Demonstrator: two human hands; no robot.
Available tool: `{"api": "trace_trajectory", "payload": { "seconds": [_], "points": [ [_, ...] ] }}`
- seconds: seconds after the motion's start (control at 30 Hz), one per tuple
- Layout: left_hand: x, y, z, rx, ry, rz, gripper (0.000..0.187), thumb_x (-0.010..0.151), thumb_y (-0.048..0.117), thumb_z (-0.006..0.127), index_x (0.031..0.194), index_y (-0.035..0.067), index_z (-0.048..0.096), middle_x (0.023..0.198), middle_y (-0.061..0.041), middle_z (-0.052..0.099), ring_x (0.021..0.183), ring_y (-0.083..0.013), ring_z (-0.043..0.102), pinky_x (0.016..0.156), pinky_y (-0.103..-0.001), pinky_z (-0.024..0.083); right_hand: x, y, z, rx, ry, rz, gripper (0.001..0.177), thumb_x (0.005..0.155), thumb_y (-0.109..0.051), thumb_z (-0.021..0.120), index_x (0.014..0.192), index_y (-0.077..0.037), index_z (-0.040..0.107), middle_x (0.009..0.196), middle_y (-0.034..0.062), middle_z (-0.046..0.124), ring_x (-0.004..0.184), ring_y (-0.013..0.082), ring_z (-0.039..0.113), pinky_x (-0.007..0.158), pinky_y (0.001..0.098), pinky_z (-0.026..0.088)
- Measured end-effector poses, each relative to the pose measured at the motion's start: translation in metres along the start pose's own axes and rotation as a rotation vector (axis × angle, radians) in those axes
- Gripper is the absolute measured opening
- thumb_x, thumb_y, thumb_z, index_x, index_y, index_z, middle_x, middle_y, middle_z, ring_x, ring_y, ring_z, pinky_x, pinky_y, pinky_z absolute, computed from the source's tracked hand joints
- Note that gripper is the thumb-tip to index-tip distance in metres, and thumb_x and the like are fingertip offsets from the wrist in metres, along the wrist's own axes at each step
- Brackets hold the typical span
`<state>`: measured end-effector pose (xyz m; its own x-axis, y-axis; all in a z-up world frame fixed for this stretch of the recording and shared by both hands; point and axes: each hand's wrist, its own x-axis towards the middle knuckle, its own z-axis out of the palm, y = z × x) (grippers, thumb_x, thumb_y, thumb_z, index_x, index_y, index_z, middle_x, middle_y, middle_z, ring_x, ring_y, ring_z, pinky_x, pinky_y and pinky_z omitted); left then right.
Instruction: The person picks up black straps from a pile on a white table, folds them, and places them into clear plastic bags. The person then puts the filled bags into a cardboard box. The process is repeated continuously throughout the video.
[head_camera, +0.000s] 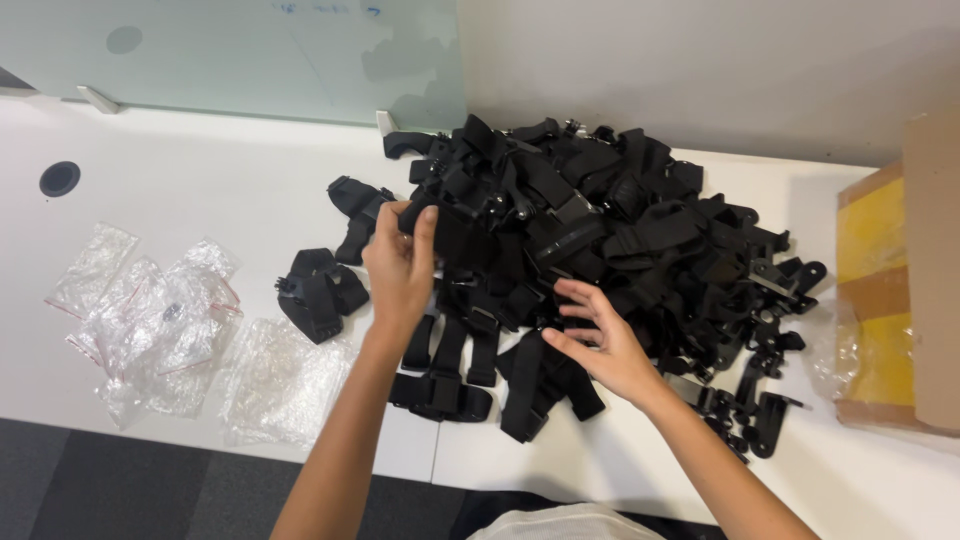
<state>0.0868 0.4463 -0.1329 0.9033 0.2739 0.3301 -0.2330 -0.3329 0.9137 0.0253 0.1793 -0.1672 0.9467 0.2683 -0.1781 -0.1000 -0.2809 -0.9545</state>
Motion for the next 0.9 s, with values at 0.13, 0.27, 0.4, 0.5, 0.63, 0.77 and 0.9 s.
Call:
{"api": "trace_trajectory", "payload": {
  "seconds": [0.13, 0.27, 0.4, 0.5, 0.63, 0.77, 0.9],
  "points": [
    [-0.038, 0.039, 0.021, -0.21, 0.001, -0.039, 0.022, 0.107, 0.025, 0.063, 0.106, 0.003, 0.06, 0.06, 0.006, 0.052, 0.049, 0.0012, 0.043, 0.044, -0.019, 0.03, -0.018, -0.005, -0.008, -0.016, 0.02, -0.096, 0.082, 0.086, -0.034, 0.076, 0.153, -0.011, 0.034, 0.16, 0.0148, 0.038, 0.146, 0.0316, 0.04, 0.111, 0.0481, 0.043],
    [-0.071, 0.063, 0.048, -0.445, 0.008, -0.199, 0.022, 0.107, 0.027, 0.062, 0.106, 0.005, 0.061, 0.062, 0.008, 0.048, 0.049, 0.002, 0.039, 0.043, -0.018, 0.027, -0.043, -0.004, -0.023, 0.095, -0.002, -0.151, 0.066, 0.093, -0.035, 0.072, 0.147, -0.009, 0.047, 0.152, 0.0132, 0.051, 0.145, 0.0284, 0.046, 0.116, 0.0456, 0.042],
    [-0.102, 0.075, 0.074, -0.535, 0.051, -0.373, 0.03, 0.105, 0.037, 0.058, 0.103, 0.007, 0.059, 0.059, 0.006, 0.055, 0.046, -0.0007, 0.046, 0.042, -0.019, 0.033, -0.066, -0.006, -0.037, 0.138, -0.022, -0.187, 0.039, 0.091, -0.03, 0.078, 0.117, -0.005, 0.062, 0.12, 0.0088, 0.063, 0.116, 0.0229, 0.064, 0.11, 0.0397, 0.05],
    [-0.122, 0.078, 0.092, -0.534, 0.059, -0.528, 0.039, 0.104, 0.047, 0.053, 0.105, 0.009, 0.06, 0.062, 0.007, 0.056, 0.051, 0.0002, 0.048, 0.048, -0.017, 0.037, -0.082, -0.006, -0.049, 0.213, -0.012, -0.175, 0.024, 0.091, -0.025, 0.075, 0.088, -0.008, 0.059, 0.116, -0.0016, 0.063, 0.104, 0.0141, 0.065, 0.097, 0.0333, 0.053],
    [-0.149, 0.082, 0.11, -0.552, -0.024, -0.788, 0.055, 0.102, 0.06, 0.045, 0.107, 0.008, 0.063, 0.066, 0.007, 0.054, 0.055, -0.0028, 0.048, 0.05, -0.02, 0.037, -0.098, 0.007, -0.066, 0.318, 0.022, -0.053, 0.023, 0.097, -0.02, 0.07, 0.08, -0.013, 0.057, 0.081, -0.0052, 0.057, 0.079, 0.008, 0.053, 0.077, 0.0263, 0.045],
    [-0.173, 0.082, 0.125, -0.743, -0.112, -0.936, 0.052, 0.095, 0.054, 0.054, 0.109, 0.003, 0.053, 0.075, 0.001, 0.065, 0.073, -0.0092, 0.067, 0.067, -0.023, 0.052, -0.107, 0.018, -0.083, 0.277, 0.144, -0.057, 0.022, 0.1, -0.022, 0.065, 0.081, -0.013, 0.056, 0.072, -0.0082, 0.052, 0.068, 0.0031, 0.044, 0.061, 0.0206, 0.036],
    [-0.187, 0.082, 0.131, -0.666, -0.337, -0.645, 0.055, 0.092, 0.028, 0.08, 0.124, -0.005, 0.051, 0.083, -0.002, 0.059, 0.076, -0.0128, 0.058, 0.075, -0.026, 0.052, -0.113, 0.022, -0.098, 0.216, 0.211, 0.078, 0.026, 0.101, -0.026, 0.062, 0.081, -0.012, 0.053, 0.064, -0.0077, 0.046, 0.054, 0.0034, 0.037, 0.046, 0.0207, 0.029]
  ]
}}
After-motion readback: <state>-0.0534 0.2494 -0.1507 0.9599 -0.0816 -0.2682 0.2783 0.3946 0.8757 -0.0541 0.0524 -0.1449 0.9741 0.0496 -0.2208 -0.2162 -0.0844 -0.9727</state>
